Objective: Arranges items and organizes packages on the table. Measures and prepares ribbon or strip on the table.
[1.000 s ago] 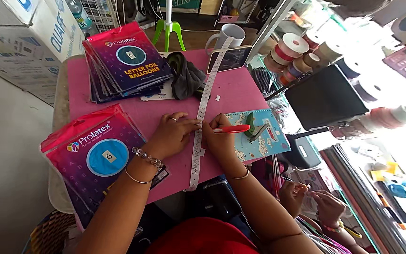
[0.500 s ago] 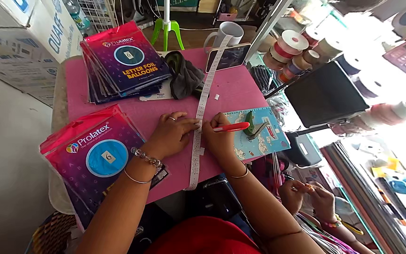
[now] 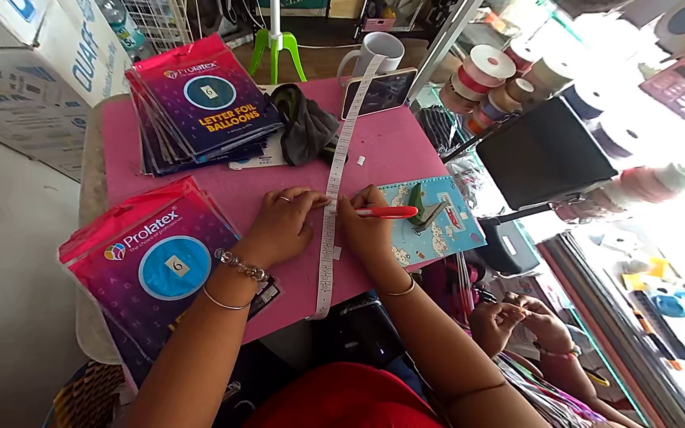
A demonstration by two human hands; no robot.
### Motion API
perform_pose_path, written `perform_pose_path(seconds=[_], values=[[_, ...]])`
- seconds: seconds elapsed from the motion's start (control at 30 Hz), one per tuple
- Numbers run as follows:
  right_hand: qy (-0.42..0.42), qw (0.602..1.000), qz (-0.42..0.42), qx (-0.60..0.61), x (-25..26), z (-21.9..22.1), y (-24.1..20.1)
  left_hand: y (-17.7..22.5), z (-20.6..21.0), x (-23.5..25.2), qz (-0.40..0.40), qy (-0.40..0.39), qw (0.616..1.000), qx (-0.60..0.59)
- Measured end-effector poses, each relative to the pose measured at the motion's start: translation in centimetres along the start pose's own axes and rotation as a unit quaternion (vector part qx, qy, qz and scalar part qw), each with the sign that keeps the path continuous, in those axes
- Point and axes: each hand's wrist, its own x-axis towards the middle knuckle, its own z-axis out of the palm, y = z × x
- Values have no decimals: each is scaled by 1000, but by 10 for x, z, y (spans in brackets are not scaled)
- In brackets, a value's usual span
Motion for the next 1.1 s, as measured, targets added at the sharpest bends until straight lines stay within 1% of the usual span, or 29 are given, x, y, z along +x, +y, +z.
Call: perform_pose_path(seconds=[0.13, 0.23, 0.43, 0.77, 0.93, 1.0, 1.1], values=[[-5, 1000, -10, -9, 1, 2, 2, 1, -1, 0, -6, -7, 1000, 2], [-4, 1000, -2, -19, 1, 2, 1, 0, 0, -1, -2, -4, 1000, 4], [-9, 1000, -14, -6, 2, 0, 3, 1, -2, 1, -11, -16, 1000, 3], [7, 999, -34, -13, 1, 0, 2, 1, -1, 0, -9, -11, 1000, 2], [7, 998, -33, -44, 1, 1, -1, -1, -1, 0, -2, -6, 1000, 4], [2, 999, -37, -36, 2, 1, 0, -1, -1, 0, -2, -6, 1000, 4], [-38, 999, 19, 34, 7, -9, -5, 0, -1, -1, -2, -12, 1000, 1]])
